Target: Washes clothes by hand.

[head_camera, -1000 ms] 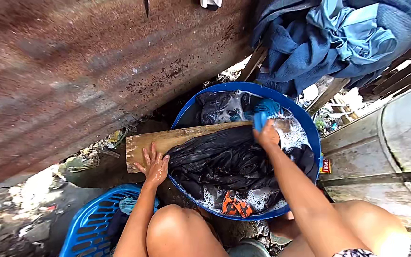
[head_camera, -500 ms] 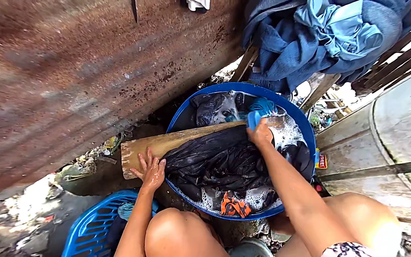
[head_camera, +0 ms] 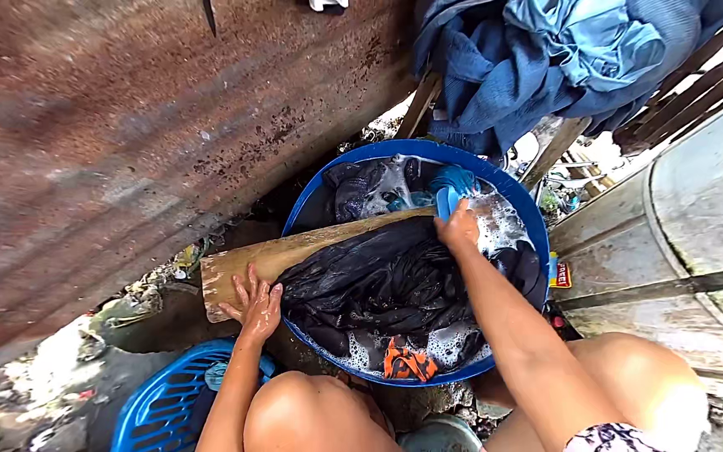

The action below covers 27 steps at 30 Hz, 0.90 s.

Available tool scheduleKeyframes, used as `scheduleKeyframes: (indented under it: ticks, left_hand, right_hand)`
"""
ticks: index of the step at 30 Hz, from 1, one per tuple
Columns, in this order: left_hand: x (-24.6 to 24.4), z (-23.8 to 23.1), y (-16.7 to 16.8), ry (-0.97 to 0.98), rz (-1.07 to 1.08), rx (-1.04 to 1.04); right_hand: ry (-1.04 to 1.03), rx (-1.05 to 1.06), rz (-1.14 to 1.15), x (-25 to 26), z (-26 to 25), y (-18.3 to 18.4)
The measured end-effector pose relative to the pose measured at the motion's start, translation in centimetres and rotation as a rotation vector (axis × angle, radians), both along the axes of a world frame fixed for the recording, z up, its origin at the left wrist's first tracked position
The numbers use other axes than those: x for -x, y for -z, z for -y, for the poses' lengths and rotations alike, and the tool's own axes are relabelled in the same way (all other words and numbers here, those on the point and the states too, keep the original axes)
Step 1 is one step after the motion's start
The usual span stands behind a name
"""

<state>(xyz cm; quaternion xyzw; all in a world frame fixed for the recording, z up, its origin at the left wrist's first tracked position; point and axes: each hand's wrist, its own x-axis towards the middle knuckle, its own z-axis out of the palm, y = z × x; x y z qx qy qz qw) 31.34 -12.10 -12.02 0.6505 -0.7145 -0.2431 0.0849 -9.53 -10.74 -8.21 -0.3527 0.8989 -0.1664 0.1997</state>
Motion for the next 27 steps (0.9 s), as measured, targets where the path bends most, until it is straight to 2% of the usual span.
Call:
scheduleKeyframes:
  ticks: [1, 3, 5, 6, 7, 9, 13, 15, 16, 18, 20, 22, 23, 25, 27]
  left_hand:
    - [0.1, 0.0, 0.1, 0.001, 0.007, 0.004]
    - [0.3, 0.1, 0.3, -0.003, 0.015, 0.009]
    - [-0.1, 0.0, 0.4, -0.003, 0.015, 0.019]
    - [-0.3, 0.0, 0.4, 0.003, 0.007, 0.025]
    - [-0.5, 0.1, 0.3, 0.009, -0.005, 0.028]
    - [-0.5, -0.3, 0.4, 0.014, -0.011, 0.039]
    - [-0.2, 0.1, 0.0, 0.005, -0.011, 0.023]
    - [-0.1, 0.0, 0.0, -0.002, 0.000, -0.004]
    - [0.0, 0.0, -0.1, -0.003, 0.006, -0.017]
    - [0.1, 0.1, -0.3, 0.000, 0.001, -0.012]
    - [0.0, 0.1, -0.1, 0.006, -0.016, -0.002]
    - [-0.2, -0.2, 0.2, 0.010, -0.015, -0.004]
    - [-0.2, -0.4, 0.1, 0.007, -0.013, -0.011]
    - [-0.2, -1.0, -0.2, 0.002, 0.009, -0.041]
    - [-0.1, -1.7, -0.4, -0.007, 0.022, -0.057]
  right_hand:
    - [0.036, 0.030, 0.012, -1.2, 0.3, 0.2]
    - [-0.094, 0.103, 0.003, -9.1, 0.3, 0.3]
    - [-0.408, 0.173, 0.104, -20.5, -0.9, 0.3]
    - [-0.597, 0.156, 0.176, -24.7, -1.7, -0.1]
    - [-0.745, 0.110, 0.212, -26.3, -2.0, -0.8]
    - [-0.764, 0.024, 0.194, -23.6, -1.7, -1.3]
    - [-0.315, -0.042, -0.047, -6.7, -0.8, -1.2]
    - [-0.166, -0.093, -0.007, -0.3, -0.9, -1.1]
    - [-0.156, -0.113, 0.038, 1.2, -0.8, -1.4]
    - [-0.291, -0.072, 0.162, 1.2, -1.3, -2.9]
    - [-0.625, -0.064, 0.366, -1.4, -4.0, -5.2]
    - [-0.966, -0.237, 0.508, -4.4, -7.9, -5.9]
    - [-1.109, -0.406, 0.507, -5.6, -9.4, -5.8]
    - [-1.272, -0.695, 0.355, -7.2, -11.0, -3.9]
    - [-1.287, -0.779, 0.277, -7.5, -11.5, -0.8]
